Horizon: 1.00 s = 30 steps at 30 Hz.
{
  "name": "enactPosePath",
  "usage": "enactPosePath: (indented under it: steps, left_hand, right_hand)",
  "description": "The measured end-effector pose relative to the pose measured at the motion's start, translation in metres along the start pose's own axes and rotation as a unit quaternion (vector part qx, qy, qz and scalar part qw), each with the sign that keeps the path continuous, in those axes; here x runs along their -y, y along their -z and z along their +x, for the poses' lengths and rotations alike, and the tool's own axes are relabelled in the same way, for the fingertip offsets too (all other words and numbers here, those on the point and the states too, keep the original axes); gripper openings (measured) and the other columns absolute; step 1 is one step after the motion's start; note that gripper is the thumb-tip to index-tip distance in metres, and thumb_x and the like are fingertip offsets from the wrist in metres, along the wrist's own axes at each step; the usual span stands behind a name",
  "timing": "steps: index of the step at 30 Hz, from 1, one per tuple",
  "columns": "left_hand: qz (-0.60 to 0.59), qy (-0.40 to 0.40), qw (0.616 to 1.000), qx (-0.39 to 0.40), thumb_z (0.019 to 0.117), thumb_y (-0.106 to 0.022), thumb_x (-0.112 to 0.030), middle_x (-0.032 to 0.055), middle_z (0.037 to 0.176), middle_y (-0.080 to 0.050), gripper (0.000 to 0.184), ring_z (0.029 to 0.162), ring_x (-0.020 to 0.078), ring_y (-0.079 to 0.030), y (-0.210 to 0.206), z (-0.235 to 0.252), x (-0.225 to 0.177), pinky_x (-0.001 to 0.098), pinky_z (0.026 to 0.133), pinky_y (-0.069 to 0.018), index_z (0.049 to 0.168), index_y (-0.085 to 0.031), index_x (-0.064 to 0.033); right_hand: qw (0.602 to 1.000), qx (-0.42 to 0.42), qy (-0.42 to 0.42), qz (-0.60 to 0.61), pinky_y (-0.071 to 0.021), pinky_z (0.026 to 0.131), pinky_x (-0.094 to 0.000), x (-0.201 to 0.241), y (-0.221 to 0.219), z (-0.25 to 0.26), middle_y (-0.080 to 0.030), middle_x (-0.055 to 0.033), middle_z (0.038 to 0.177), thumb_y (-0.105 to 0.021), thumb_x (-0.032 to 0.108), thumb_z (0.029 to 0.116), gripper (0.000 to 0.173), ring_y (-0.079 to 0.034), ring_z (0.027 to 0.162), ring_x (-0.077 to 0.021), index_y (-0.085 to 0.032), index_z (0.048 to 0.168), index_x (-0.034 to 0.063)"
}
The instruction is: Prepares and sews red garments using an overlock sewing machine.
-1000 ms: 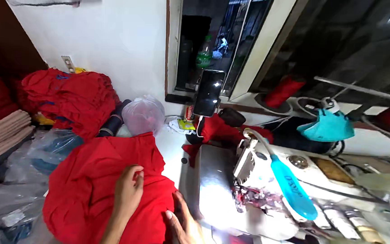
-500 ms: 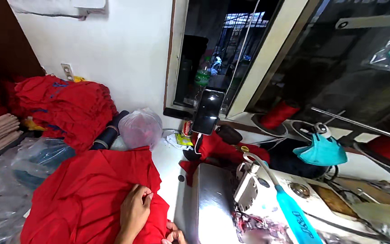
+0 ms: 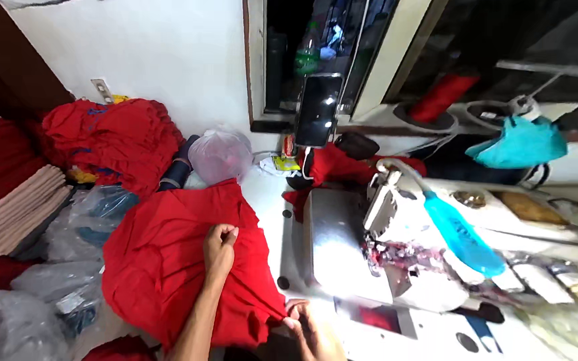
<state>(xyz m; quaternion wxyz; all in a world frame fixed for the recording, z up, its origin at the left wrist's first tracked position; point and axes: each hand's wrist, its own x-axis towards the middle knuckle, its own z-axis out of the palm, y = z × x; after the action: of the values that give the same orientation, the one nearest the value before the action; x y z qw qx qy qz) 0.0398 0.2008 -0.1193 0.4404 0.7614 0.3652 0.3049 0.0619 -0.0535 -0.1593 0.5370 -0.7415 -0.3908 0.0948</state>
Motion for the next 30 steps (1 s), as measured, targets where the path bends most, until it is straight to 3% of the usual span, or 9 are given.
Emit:
enactPosePath:
  steps: [3, 6, 12, 16, 18, 20, 22, 26, 30]
  left_hand:
    - [-0.035, 0.048, 0.998, -0.014, 0.0982, -0.066, -0.013, 0.0099, 0.094, -0.066, 0.012, 0.069, 0.0180, -0.062, 0.019, -0.006, -0.013, 0.0353, 0.063, -0.0545, 0.103, -0.070, -0.0028]
    - [-0.024, 0.024, 0.999, -0.029, 0.0975, -0.067, -0.011, 0.0085, 0.095, -0.066, 0.009, 0.067, 0.0172, -0.062, 0.038, -0.015, -0.022, 0.0335, 0.059, -0.0549, 0.102, -0.070, -0.0043]
    - [0.122, 0.047, 0.991, -0.012, 0.0964, -0.070, -0.014, 0.0116, 0.100, -0.067, 0.014, 0.075, 0.0184, -0.067, 0.050, -0.027, 0.010, 0.0368, 0.068, -0.0583, 0.105, -0.070, -0.0031]
    - [0.209, -0.036, 0.976, -0.049, 0.0925, -0.075, -0.016, 0.0192, 0.122, -0.062, 0.028, 0.092, 0.0283, -0.066, 0.047, -0.041, -0.020, 0.0467, 0.080, -0.0572, 0.116, -0.069, -0.0022]
    - [0.251, -0.079, 0.964, -0.025, 0.0936, -0.073, -0.019, 0.0164, 0.118, -0.066, 0.022, 0.091, 0.0288, -0.067, 0.042, -0.045, -0.034, 0.0494, 0.078, -0.0562, 0.111, -0.073, -0.0051]
    - [0.289, -0.064, 0.953, 0.059, 0.0965, -0.070, -0.024, 0.0096, 0.113, -0.071, 0.021, 0.096, 0.0259, -0.069, 0.035, -0.048, -0.042, 0.0502, 0.084, -0.0566, 0.110, -0.076, -0.0098]
    - [0.332, 0.005, 0.930, 0.157, 0.0983, -0.067, -0.028, 0.0109, 0.124, -0.068, 0.030, 0.110, 0.0275, -0.067, 0.027, -0.047, -0.048, 0.0506, 0.096, -0.0540, 0.121, -0.072, -0.0082]
    - [0.322, 0.017, 0.933, 0.161, 0.0960, -0.069, -0.019, 0.0083, 0.102, -0.071, 0.015, 0.096, 0.0218, -0.068, 0.022, -0.047, -0.044, 0.0435, 0.090, -0.0544, 0.103, -0.074, -0.0067]
    - [0.205, -0.058, 0.973, 0.094, 0.0916, -0.074, -0.014, 0.0026, 0.088, -0.069, 0.007, 0.074, 0.0117, -0.065, 0.029, -0.051, -0.041, 0.0311, 0.072, -0.0553, 0.093, -0.074, -0.0071]
  right_hand:
    - [0.997, 0.001, 0.027, -0.069, -0.0619, 0.069, -0.0445, 0.028, 0.022, -0.035, -0.072, -0.0175, 0.095, -0.066, 0.016, 0.0988, 0.019, -0.074, 0.085, -0.0276, -0.063, 0.094, -0.0020]
    - [0.998, 0.036, 0.026, -0.049, -0.0611, 0.072, -0.0453, 0.036, 0.034, -0.071, -0.070, -0.0227, 0.099, -0.060, 0.013, 0.1021, 0.018, -0.073, 0.088, -0.0319, -0.061, 0.098, -0.0049]
    - [0.967, 0.226, -0.069, -0.096, -0.0574, 0.066, -0.0589, 0.029, 0.032, -0.089, -0.072, -0.0182, 0.093, -0.062, 0.024, 0.1016, 0.025, -0.073, 0.080, -0.0365, -0.070, 0.101, 0.0005]
    - [0.990, 0.048, -0.047, -0.123, -0.0611, 0.066, -0.0497, 0.024, 0.036, -0.046, -0.075, -0.0073, 0.091, -0.061, 0.034, 0.1027, 0.029, -0.074, 0.078, -0.0235, -0.074, 0.104, 0.0078]
    - [0.987, -0.012, -0.062, -0.147, -0.0590, 0.063, -0.0488, 0.014, 0.027, -0.018, -0.075, -0.0058, 0.094, -0.059, 0.037, 0.1013, 0.032, -0.072, 0.075, -0.0226, -0.074, 0.110, 0.0103]
    - [0.980, 0.060, -0.158, -0.107, -0.0571, 0.086, -0.0558, 0.016, 0.024, 0.007, -0.074, -0.0099, 0.116, -0.056, 0.038, 0.1035, 0.041, -0.072, 0.100, -0.0282, -0.068, 0.129, 0.0085]
    - [0.961, 0.123, -0.242, -0.048, -0.0529, 0.098, -0.0543, 0.016, 0.018, 0.025, -0.073, -0.0075, 0.120, -0.057, 0.043, 0.1023, 0.045, -0.069, 0.111, -0.0256, -0.066, 0.134, 0.0116]
    - [0.963, 0.086, -0.250, -0.052, -0.0542, 0.079, -0.0532, 0.021, 0.008, 0.023, -0.072, -0.0060, 0.092, -0.066, 0.043, 0.0957, 0.034, -0.070, 0.088, -0.0251, -0.072, 0.106, 0.0113]
    - [0.978, -0.142, 0.003, -0.153, -0.0517, 0.049, -0.0339, 0.027, 0.002, 0.004, -0.068, 0.0001, 0.078, -0.067, 0.037, 0.0925, 0.025, -0.062, 0.058, -0.0132, -0.071, 0.089, 0.0128]
